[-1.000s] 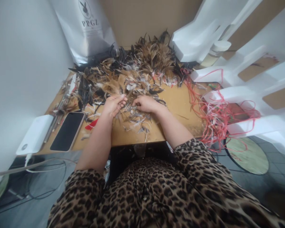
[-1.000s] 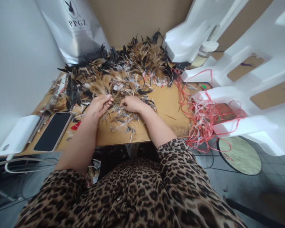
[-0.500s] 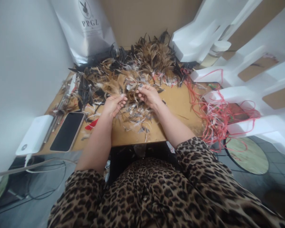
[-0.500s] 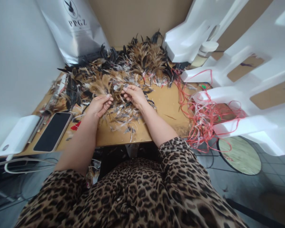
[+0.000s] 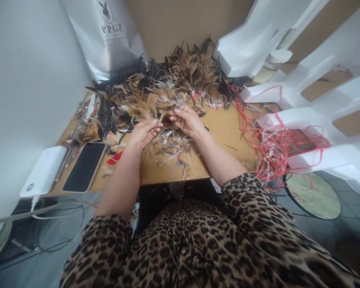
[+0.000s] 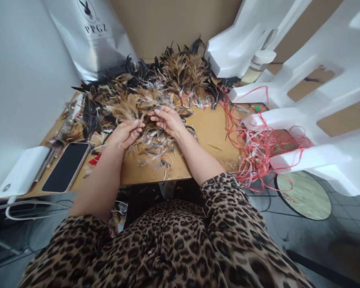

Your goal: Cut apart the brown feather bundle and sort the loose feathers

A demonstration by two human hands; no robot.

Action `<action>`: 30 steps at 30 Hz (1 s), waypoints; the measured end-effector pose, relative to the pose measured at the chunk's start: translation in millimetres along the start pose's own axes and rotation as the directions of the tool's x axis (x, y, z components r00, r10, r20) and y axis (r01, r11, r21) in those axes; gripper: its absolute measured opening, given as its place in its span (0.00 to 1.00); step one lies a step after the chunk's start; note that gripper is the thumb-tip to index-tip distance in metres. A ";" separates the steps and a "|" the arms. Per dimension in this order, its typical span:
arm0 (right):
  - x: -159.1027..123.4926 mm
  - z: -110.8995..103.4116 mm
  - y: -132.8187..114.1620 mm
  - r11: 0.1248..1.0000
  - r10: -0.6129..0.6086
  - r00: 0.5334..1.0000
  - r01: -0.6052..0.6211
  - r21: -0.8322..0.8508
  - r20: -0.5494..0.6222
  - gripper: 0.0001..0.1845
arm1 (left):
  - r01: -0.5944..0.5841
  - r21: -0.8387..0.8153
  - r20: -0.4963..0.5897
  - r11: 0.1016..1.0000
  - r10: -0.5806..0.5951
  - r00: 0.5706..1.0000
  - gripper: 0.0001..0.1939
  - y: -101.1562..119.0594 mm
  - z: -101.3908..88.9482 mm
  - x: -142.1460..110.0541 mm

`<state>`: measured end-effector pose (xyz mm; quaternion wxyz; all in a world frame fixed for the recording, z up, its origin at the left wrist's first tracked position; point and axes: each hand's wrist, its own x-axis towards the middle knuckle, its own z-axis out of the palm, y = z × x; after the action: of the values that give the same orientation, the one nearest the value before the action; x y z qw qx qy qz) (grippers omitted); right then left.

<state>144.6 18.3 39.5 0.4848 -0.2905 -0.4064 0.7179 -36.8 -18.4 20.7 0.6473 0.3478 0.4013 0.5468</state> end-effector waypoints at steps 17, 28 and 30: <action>-14.8 -0.3 -11.5 0.816 0.095 0.986 0.001 -0.577 0.138 0.16 | -0.087 0.017 -0.113 0.996 0.088 0.990 0.09 1.0 2.0 1.0; -9.7 4.5 -2.2 0.823 0.147 0.989 -0.103 -0.559 0.034 0.05 | -0.151 0.154 -0.134 0.976 0.172 0.976 0.13 -3.1 2.0 3.4; -5.8 1.9 -1.4 0.891 0.114 0.993 -0.108 -0.441 -0.013 0.06 | -0.199 0.223 -0.222 0.954 0.248 0.943 0.12 -3.3 1.2 5.6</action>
<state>145.8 12.6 41.7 0.3623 -0.4108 -0.5441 0.6356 -33.8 -13.5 17.4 0.4879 0.3825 0.4889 0.6136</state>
